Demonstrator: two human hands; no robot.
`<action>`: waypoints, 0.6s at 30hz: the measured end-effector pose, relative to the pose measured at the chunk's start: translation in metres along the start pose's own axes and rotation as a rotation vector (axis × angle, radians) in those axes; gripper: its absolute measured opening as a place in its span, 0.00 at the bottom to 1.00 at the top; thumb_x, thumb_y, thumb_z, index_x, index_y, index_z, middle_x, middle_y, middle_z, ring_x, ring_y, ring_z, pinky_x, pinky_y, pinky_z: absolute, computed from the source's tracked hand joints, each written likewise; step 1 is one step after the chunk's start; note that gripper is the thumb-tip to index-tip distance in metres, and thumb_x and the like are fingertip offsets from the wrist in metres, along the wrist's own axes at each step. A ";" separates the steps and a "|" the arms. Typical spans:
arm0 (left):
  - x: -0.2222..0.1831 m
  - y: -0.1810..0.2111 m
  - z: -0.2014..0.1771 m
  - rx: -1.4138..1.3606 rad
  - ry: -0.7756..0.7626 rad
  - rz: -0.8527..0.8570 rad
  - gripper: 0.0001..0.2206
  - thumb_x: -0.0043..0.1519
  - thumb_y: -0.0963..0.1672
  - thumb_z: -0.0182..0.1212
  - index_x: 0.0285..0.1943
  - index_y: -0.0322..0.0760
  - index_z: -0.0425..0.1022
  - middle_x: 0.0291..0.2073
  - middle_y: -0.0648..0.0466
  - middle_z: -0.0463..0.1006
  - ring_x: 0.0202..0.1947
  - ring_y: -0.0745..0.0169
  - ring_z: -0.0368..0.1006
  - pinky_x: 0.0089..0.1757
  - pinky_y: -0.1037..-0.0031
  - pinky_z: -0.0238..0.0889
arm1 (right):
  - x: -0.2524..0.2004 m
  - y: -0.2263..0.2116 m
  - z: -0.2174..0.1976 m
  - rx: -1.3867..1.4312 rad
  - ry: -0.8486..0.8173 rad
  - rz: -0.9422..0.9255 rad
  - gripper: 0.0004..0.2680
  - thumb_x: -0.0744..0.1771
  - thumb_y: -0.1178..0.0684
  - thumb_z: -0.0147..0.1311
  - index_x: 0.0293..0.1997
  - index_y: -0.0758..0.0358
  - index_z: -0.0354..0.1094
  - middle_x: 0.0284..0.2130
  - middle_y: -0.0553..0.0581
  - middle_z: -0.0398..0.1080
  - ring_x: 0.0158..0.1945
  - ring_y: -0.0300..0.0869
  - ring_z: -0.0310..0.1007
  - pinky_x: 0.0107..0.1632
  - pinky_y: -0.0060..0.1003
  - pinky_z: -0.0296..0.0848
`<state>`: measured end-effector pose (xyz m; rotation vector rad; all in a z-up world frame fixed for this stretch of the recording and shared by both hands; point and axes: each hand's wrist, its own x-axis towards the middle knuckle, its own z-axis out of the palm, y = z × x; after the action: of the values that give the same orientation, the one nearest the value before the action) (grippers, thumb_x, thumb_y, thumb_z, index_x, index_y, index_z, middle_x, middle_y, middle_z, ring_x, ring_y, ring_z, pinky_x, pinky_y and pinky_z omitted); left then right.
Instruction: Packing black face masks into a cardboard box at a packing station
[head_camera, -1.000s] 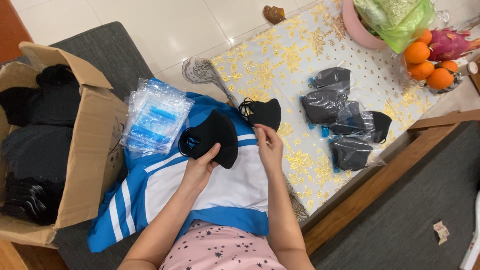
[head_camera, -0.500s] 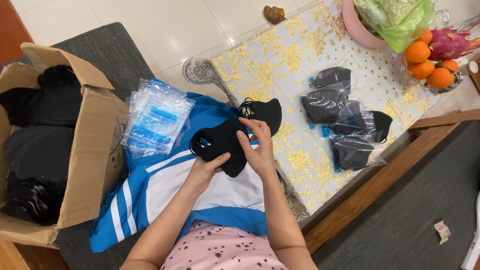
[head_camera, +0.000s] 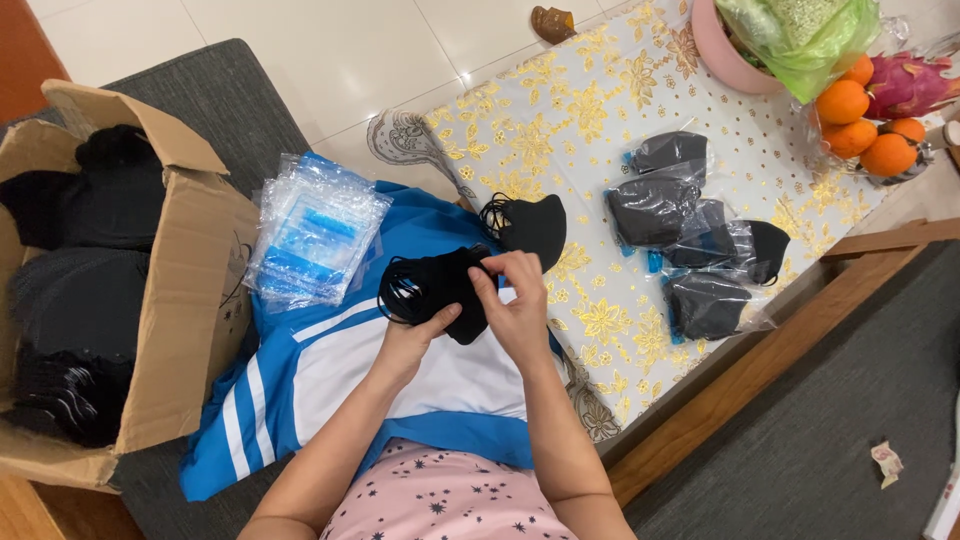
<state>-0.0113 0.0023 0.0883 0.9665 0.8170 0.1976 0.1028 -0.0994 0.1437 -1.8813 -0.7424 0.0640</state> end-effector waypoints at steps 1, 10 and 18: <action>0.001 -0.001 -0.002 0.002 -0.002 0.000 0.15 0.55 0.43 0.77 0.49 0.35 0.83 0.40 0.51 0.86 0.40 0.60 0.82 0.43 0.68 0.77 | -0.005 0.007 0.004 0.000 0.003 0.000 0.03 0.66 0.53 0.65 0.38 0.56 0.76 0.28 0.48 0.69 0.39 0.39 0.66 0.41 0.29 0.67; 0.009 -0.006 -0.003 -0.205 0.058 -0.024 0.15 0.56 0.42 0.75 0.52 0.38 0.82 0.43 0.52 0.85 0.41 0.60 0.82 0.43 0.67 0.78 | -0.040 0.014 0.020 -0.049 0.027 -0.079 0.05 0.66 0.59 0.63 0.44 0.59 0.77 0.28 0.52 0.72 0.34 0.43 0.71 0.33 0.30 0.71; 0.031 -0.053 -0.018 -0.353 0.021 -0.062 0.20 0.51 0.35 0.75 0.54 0.38 0.81 0.46 0.50 0.84 0.44 0.54 0.81 0.45 0.63 0.77 | -0.040 0.030 0.013 0.071 0.024 0.055 0.09 0.63 0.64 0.63 0.39 0.51 0.83 0.25 0.49 0.79 0.27 0.38 0.72 0.33 0.29 0.71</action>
<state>-0.0124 -0.0013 0.0246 0.6073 0.7977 0.2880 0.0799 -0.1174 0.1008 -1.8319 -0.6640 0.1009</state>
